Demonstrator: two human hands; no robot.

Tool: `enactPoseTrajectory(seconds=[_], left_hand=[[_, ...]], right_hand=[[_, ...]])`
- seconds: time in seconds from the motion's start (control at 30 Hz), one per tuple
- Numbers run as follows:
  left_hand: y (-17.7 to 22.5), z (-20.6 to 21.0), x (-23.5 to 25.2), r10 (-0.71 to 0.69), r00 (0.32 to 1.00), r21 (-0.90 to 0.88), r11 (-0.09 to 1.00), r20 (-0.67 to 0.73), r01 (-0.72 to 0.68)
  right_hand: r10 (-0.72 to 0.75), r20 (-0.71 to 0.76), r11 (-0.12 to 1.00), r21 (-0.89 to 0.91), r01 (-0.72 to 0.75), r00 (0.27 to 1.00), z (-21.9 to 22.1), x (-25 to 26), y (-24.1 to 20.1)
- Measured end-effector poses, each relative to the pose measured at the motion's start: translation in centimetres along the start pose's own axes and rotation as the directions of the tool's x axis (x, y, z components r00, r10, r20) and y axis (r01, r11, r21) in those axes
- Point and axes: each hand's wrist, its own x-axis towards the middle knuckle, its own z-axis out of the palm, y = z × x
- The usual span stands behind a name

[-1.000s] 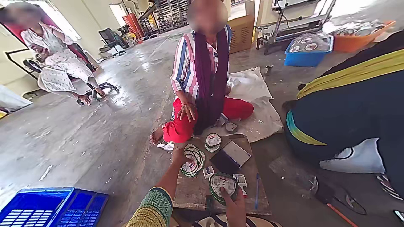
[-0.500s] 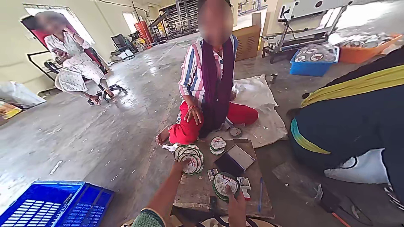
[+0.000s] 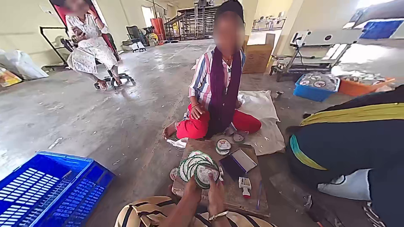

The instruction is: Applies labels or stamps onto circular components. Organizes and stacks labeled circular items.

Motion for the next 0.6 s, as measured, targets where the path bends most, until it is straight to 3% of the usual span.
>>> enactPoseTrajectory(seconds=[0.23,0.43,0.6], left_hand=[[1.1,-1.2,-2.2,-0.057,0.993,0.051,0.997,0.105,0.052],[3.4,-4.4,-3.7,0.017,0.987,0.038,0.999,0.16,-0.023],[3.5,-6.8,-5.3,0.138,0.967,-0.157,0.982,0.212,-0.106]], right_hand=[[-0.3,-0.069,0.953,-0.078,0.294,0.952,-0.5,-0.1,1.6],[-0.519,0.056,0.798,-0.325,0.507,0.853,-2.1,-3.1,0.4],[-0.619,0.207,0.655,-0.396,0.643,0.758,-2.8,-5.9,0.4]])
